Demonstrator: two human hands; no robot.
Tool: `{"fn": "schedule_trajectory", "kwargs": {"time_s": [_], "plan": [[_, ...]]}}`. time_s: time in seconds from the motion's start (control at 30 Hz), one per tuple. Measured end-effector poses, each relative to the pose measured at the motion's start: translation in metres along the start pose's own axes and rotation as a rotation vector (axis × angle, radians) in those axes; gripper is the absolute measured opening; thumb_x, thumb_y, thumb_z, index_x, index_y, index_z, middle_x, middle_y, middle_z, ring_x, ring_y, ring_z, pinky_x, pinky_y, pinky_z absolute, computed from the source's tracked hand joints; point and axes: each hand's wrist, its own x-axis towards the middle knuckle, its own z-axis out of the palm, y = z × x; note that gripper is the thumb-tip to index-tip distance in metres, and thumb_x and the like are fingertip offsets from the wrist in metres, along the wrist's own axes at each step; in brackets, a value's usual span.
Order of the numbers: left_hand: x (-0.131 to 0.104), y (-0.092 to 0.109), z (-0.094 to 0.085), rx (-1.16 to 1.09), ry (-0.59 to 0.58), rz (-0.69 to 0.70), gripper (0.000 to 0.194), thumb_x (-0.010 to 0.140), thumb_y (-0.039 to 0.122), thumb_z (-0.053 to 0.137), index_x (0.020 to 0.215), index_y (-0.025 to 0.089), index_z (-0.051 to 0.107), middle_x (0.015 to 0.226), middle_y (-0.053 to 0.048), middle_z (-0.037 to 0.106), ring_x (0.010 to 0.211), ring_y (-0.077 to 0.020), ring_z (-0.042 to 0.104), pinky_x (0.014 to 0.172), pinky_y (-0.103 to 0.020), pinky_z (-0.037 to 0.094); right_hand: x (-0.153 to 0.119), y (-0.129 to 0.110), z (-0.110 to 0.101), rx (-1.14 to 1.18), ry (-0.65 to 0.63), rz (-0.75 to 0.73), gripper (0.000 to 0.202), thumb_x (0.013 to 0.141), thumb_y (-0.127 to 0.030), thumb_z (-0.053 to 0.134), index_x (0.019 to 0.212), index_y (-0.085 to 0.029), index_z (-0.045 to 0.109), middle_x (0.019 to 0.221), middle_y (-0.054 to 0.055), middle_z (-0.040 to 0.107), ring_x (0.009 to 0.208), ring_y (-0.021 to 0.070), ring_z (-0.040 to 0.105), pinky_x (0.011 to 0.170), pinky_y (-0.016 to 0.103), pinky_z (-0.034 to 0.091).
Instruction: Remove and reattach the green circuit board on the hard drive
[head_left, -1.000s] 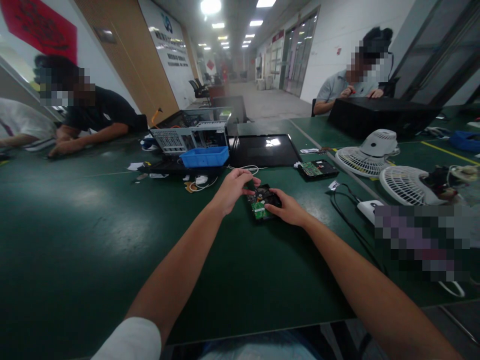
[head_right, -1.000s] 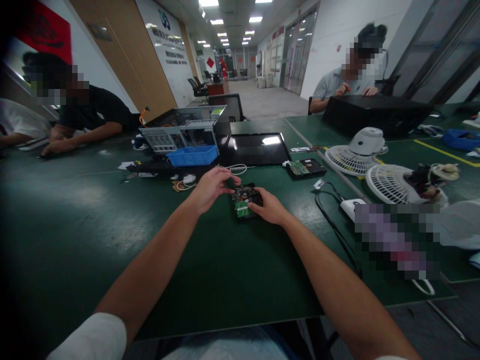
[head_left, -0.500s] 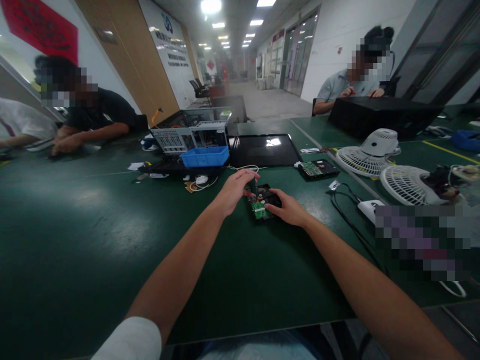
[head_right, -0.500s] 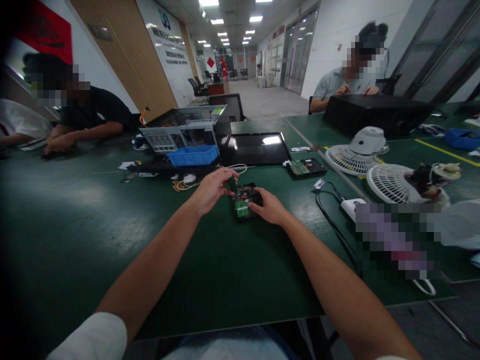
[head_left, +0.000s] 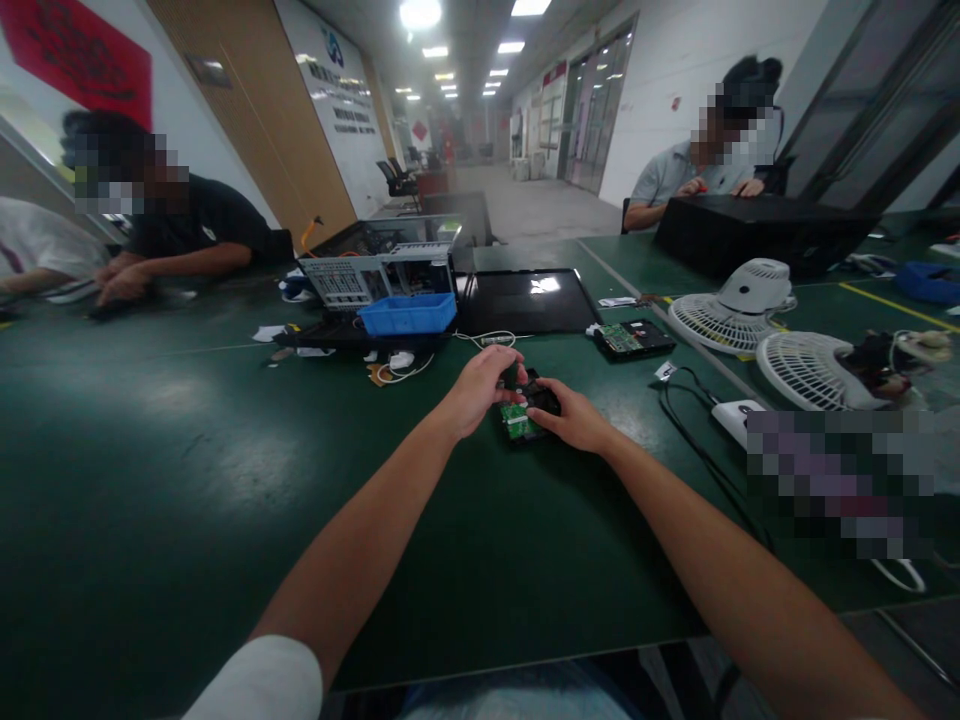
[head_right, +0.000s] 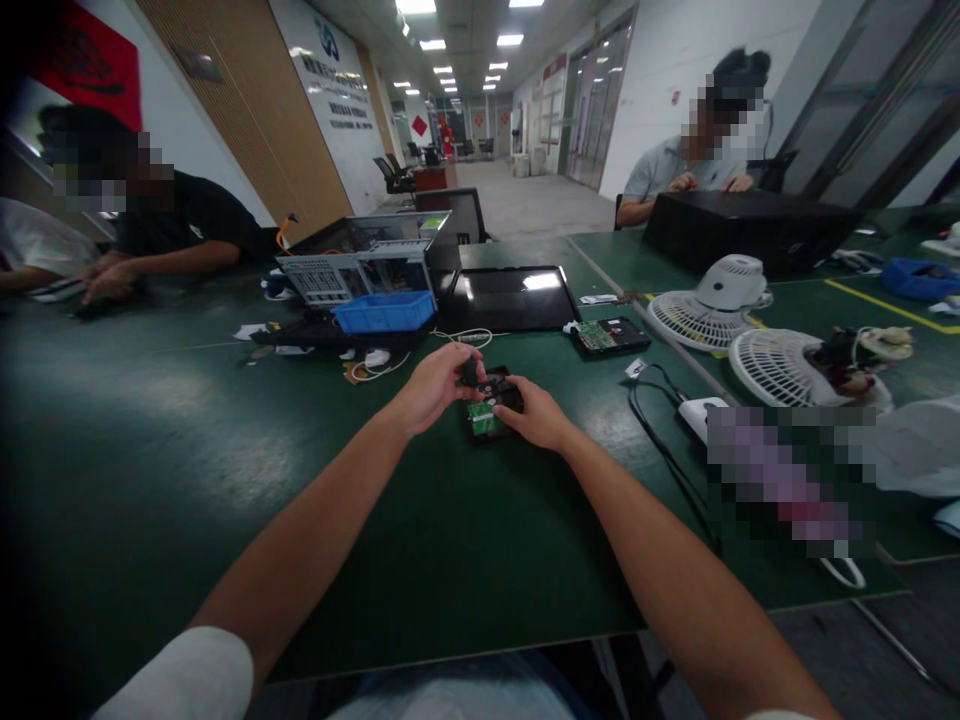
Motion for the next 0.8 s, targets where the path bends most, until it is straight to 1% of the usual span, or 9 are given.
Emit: {"fn": "schedule_trajectory", "kwargs": {"time_s": [0.2,0.33,0.47,0.57,0.67,0.73,0.8], "plan": [[0.0011,0.0032,-0.004,0.047,0.05,0.001,0.023,0.092,0.038,0.059,0.098,0.016,0.061,0.091,-0.008,0.066,0.088,-0.0199,0.065,0.073,-0.037,0.06,0.0009,0.0002,0.0,-0.013,-0.011,0.007,0.059,0.09,-0.038,0.072,0.142,-0.017,0.054,0.134,0.014,0.067,0.118,0.028,0.065,0.102,0.043,0.05],[-0.0011,0.0061,-0.0062,0.101,0.017,0.021,0.023,0.091,0.037,0.058,0.093,0.016,0.065,0.095,-0.009,0.063,0.09,-0.0197,0.061,0.074,-0.035,0.06,0.0012,0.0004,-0.0004,-0.02,-0.008,0.004,0.059,0.09,-0.038,0.071,0.142,-0.016,0.054,0.137,0.015,0.065,0.121,0.0291,0.063,0.103,0.044,0.049],[-0.003,0.0084,-0.0055,0.138,-0.01,0.032,0.024,0.091,0.037,0.057,0.089,0.016,0.069,0.096,-0.009,0.061,0.089,-0.0195,0.059,0.072,-0.033,0.059,0.0008,0.0001,-0.0003,-0.012,-0.011,0.005,0.058,0.09,-0.038,0.071,0.142,-0.018,0.054,0.135,0.014,0.066,0.119,0.0288,0.064,0.102,0.044,0.05],[-0.0032,0.0081,-0.0052,0.127,-0.049,0.005,0.025,0.09,0.037,0.057,0.091,0.015,0.069,0.095,-0.009,0.062,0.091,-0.0203,0.06,0.072,-0.032,0.059,0.0006,-0.0002,-0.0001,-0.001,-0.009,-0.005,0.057,0.09,-0.038,0.071,0.141,-0.018,0.055,0.134,0.014,0.066,0.117,0.0282,0.065,0.102,0.043,0.05],[-0.0033,0.0061,-0.0053,0.085,-0.085,-0.039,0.027,0.089,0.038,0.059,0.096,0.015,0.068,0.091,-0.009,0.064,0.087,-0.0211,0.062,0.067,-0.032,0.058,0.0008,0.0002,0.0003,0.001,-0.013,-0.009,0.057,0.09,-0.037,0.072,0.14,-0.018,0.055,0.133,0.014,0.067,0.116,0.0279,0.066,0.101,0.043,0.05],[-0.0033,0.0049,-0.0053,0.058,-0.078,-0.05,0.027,0.088,0.038,0.06,0.098,0.015,0.067,0.089,-0.009,0.065,0.084,-0.0209,0.063,0.063,-0.031,0.056,0.0009,0.0006,0.0004,-0.001,-0.014,-0.005,0.057,0.09,-0.038,0.072,0.14,-0.018,0.055,0.133,0.014,0.067,0.116,0.0278,0.066,0.101,0.043,0.05],[-0.0028,0.004,-0.0054,0.043,-0.044,-0.043,0.026,0.087,0.037,0.061,0.1,0.015,0.066,0.088,-0.009,0.066,0.082,-0.0207,0.063,0.061,-0.03,0.055,0.0009,0.0007,0.0002,-0.005,-0.012,0.001,0.057,0.09,-0.038,0.072,0.141,-0.018,0.055,0.133,0.014,0.067,0.116,0.0279,0.066,0.101,0.043,0.05]]}}
